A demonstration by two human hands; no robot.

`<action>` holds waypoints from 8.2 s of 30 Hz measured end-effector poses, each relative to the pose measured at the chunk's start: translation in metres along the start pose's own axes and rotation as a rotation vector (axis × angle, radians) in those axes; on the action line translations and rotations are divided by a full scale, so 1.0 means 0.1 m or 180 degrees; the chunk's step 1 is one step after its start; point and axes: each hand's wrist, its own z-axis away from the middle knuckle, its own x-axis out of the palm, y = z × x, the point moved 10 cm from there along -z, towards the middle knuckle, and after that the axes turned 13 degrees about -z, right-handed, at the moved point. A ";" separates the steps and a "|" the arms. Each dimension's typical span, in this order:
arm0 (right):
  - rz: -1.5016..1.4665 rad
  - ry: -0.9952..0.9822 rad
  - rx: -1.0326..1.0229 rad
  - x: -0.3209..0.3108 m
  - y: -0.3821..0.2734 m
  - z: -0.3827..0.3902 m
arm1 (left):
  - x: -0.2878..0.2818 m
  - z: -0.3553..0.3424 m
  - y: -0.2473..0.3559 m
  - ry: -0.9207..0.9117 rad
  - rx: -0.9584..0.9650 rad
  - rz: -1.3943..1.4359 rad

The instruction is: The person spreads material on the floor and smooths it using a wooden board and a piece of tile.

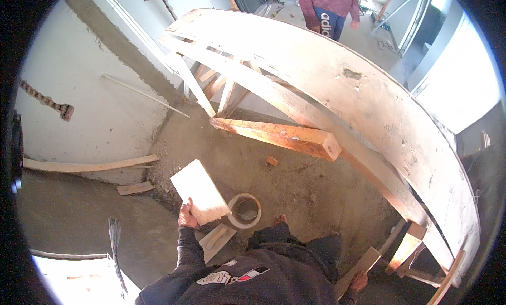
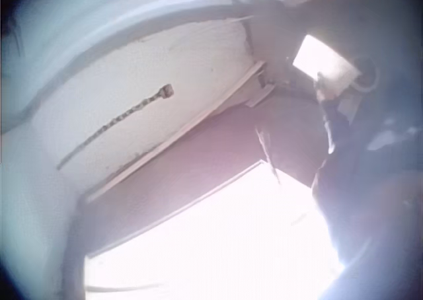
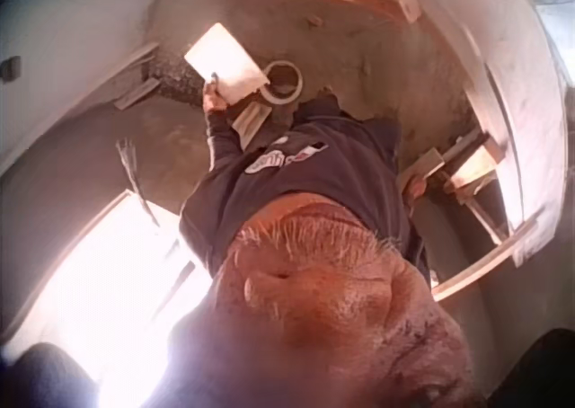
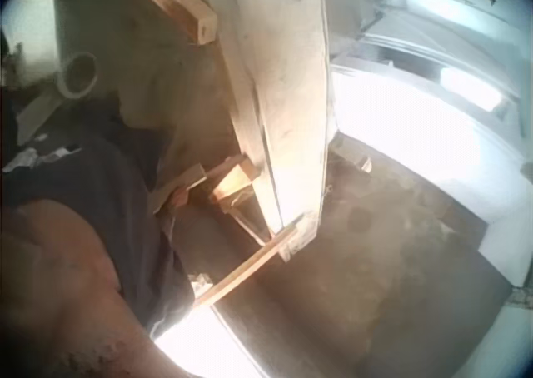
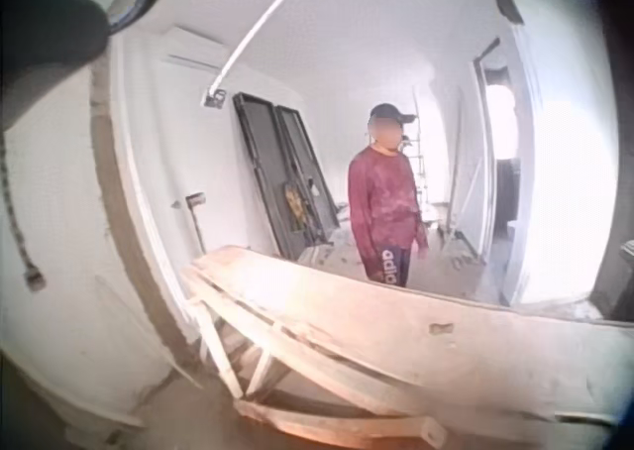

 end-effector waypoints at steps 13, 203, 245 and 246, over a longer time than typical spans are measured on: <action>-0.0211 0.0284 -0.0619 -0.35 -0.32 -0.26 | 2.64 0.39 0.17 -0.1756 -0.0569 0.1351; 0.1025 0.4556 0.2601 -3.71 0.53 3.99 | 5.60 0.14 -3.70 -0.4194 -0.1244 -0.5264; -0.5612 -0.0536 -0.0611 -0.48 -2.05 0.85 | 5.12 2.91 -1.77 -0.6304 -0.0249 -0.2570; -0.5933 -0.0898 -0.0748 -0.44 -2.18 0.84 | 5.15 2.97 -1.80 -0.6414 -0.0281 -0.2475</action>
